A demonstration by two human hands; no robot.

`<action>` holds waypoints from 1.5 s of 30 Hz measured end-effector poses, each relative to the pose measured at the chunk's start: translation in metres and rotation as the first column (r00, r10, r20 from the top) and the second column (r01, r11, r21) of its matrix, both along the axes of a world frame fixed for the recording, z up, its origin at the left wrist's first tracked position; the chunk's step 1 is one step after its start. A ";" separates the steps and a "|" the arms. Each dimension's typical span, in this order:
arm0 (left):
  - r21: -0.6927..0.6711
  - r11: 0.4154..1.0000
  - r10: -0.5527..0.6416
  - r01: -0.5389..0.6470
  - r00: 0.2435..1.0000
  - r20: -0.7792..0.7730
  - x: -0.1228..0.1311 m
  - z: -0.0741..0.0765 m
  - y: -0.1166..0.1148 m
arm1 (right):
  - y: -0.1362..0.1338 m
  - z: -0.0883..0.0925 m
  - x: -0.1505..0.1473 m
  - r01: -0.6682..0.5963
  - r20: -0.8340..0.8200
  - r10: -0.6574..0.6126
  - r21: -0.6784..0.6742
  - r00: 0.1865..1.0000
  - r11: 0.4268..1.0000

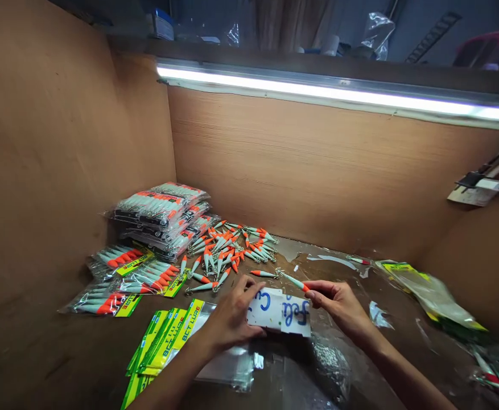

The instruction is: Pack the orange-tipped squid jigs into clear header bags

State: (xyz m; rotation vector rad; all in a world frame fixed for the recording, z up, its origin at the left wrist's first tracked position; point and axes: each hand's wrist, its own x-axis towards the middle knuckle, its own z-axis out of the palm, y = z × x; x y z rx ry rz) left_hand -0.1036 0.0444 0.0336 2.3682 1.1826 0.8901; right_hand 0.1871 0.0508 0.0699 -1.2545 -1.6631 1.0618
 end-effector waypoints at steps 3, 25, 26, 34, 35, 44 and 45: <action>0.045 0.995 0.082 -0.083 0.996 0.032 -0.004 0.006 0.002 | -0.006 0.003 0.001 0.000 0.076 -0.003 0.035 0.997 0.999; 0.002 0.995 0.096 -0.096 0.994 0.053 0.002 0.000 -0.003 | -0.010 -0.030 -0.054 -0.343 0.675 -0.199 0.579 0.710 0.740; -0.009 0.996 0.093 -0.093 0.994 0.055 0.001 -0.002 -0.003 | -0.009 -0.031 -0.054 -0.369 0.675 -0.161 0.568 0.719 0.736; -0.105 0.993 0.048 -0.043 0.998 0.045 0.001 -0.017 0.003 | 0.038 0.019 -0.035 -0.425 0.588 0.170 0.330 0.791 0.843; -0.103 0.994 0.049 -0.044 0.998 0.044 0.000 -0.017 0.005 | 0.052 0.024 -0.040 -0.365 0.591 0.104 0.341 0.800 0.866; -0.092 0.993 0.073 -0.069 0.996 0.043 -0.003 -0.012 0.008 | 0.122 -0.008 -0.115 -0.477 0.784 0.162 0.187 0.600 0.859; -0.091 0.993 0.084 -0.079 0.995 0.052 -0.003 -0.013 0.008 | 0.120 -0.006 -0.112 -0.470 0.781 0.144 0.209 0.608 0.857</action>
